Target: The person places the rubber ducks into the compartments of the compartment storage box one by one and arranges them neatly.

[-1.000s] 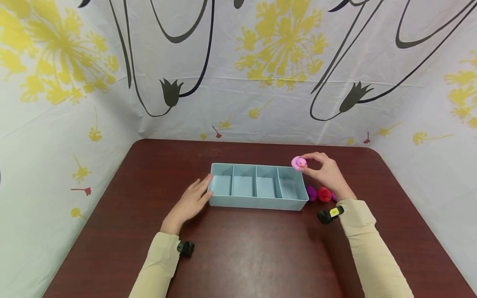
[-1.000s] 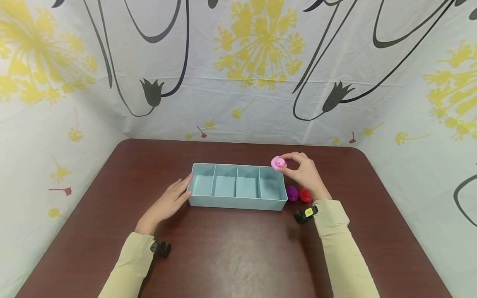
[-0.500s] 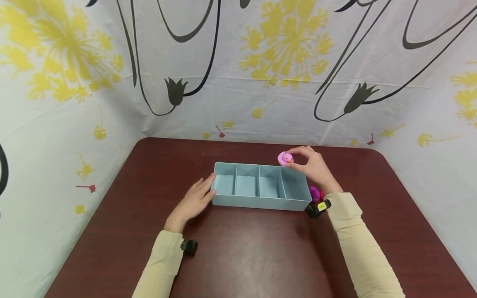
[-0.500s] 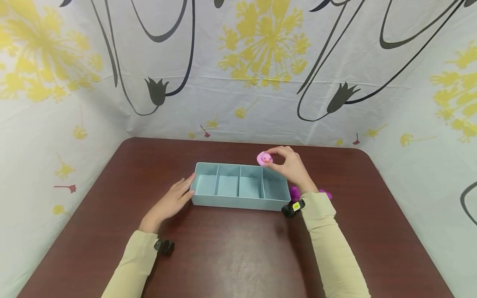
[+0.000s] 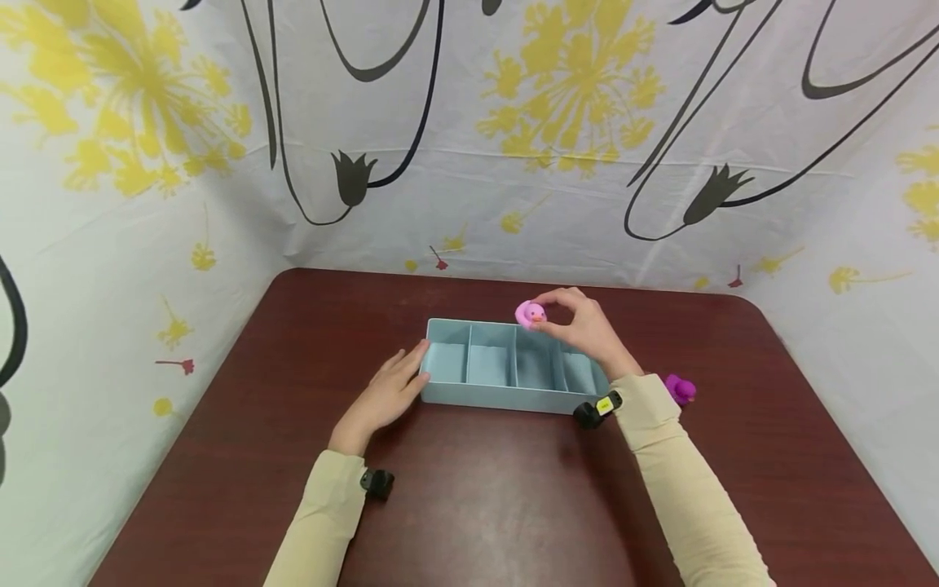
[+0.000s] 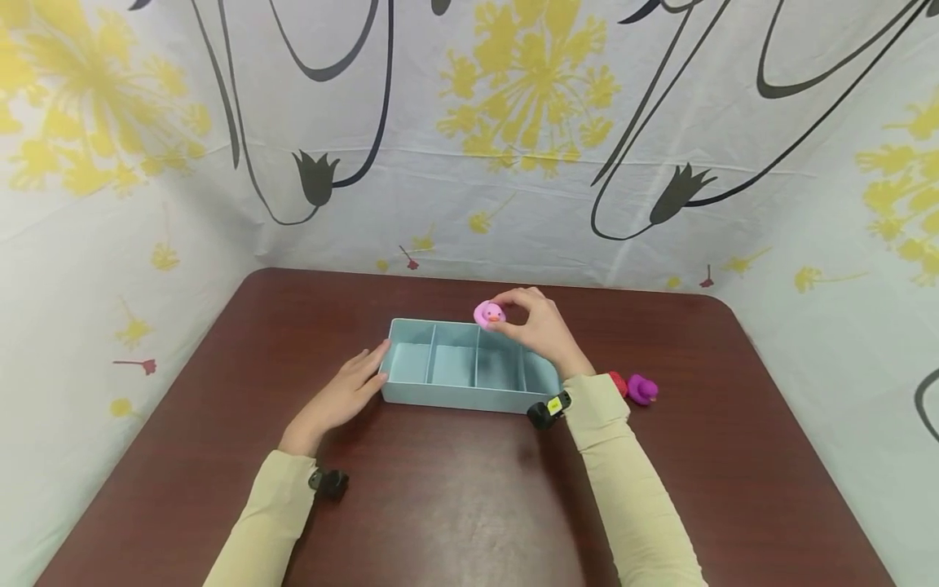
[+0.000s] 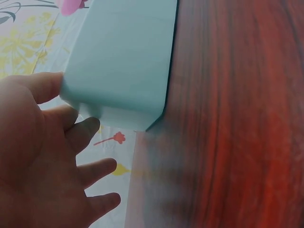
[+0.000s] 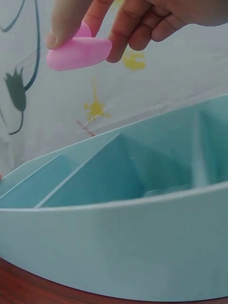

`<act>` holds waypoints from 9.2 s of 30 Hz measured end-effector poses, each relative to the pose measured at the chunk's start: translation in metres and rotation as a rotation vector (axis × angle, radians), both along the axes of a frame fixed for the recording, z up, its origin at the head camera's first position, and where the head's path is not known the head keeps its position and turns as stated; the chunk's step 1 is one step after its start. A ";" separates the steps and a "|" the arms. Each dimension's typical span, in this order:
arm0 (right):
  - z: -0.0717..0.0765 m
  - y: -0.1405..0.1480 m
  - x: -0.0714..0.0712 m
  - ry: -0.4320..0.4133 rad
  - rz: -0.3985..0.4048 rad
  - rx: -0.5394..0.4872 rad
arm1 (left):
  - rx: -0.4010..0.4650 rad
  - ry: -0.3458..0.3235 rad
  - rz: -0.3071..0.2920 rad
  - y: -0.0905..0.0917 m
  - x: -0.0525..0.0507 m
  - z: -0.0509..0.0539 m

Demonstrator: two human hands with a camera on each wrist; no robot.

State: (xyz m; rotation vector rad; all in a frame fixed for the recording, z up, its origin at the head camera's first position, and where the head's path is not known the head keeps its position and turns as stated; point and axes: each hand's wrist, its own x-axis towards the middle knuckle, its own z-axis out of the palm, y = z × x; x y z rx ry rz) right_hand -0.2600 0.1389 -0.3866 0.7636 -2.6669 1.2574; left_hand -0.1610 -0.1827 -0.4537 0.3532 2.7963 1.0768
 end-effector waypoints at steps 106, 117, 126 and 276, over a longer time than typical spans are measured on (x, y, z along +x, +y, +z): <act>-0.042 -0.137 0.028 0.188 -0.025 0.588 | 0.004 -0.003 0.024 0.002 -0.001 0.001; -0.046 -0.124 0.025 0.312 0.003 0.501 | -0.007 -0.013 0.028 0.004 -0.001 0.002; -0.039 -0.118 0.028 0.314 -0.004 0.451 | -0.024 -0.021 0.037 0.004 -0.002 0.000; -0.057 0.225 0.068 -0.193 -0.275 0.361 | -0.052 -0.094 0.017 -0.002 -0.002 0.000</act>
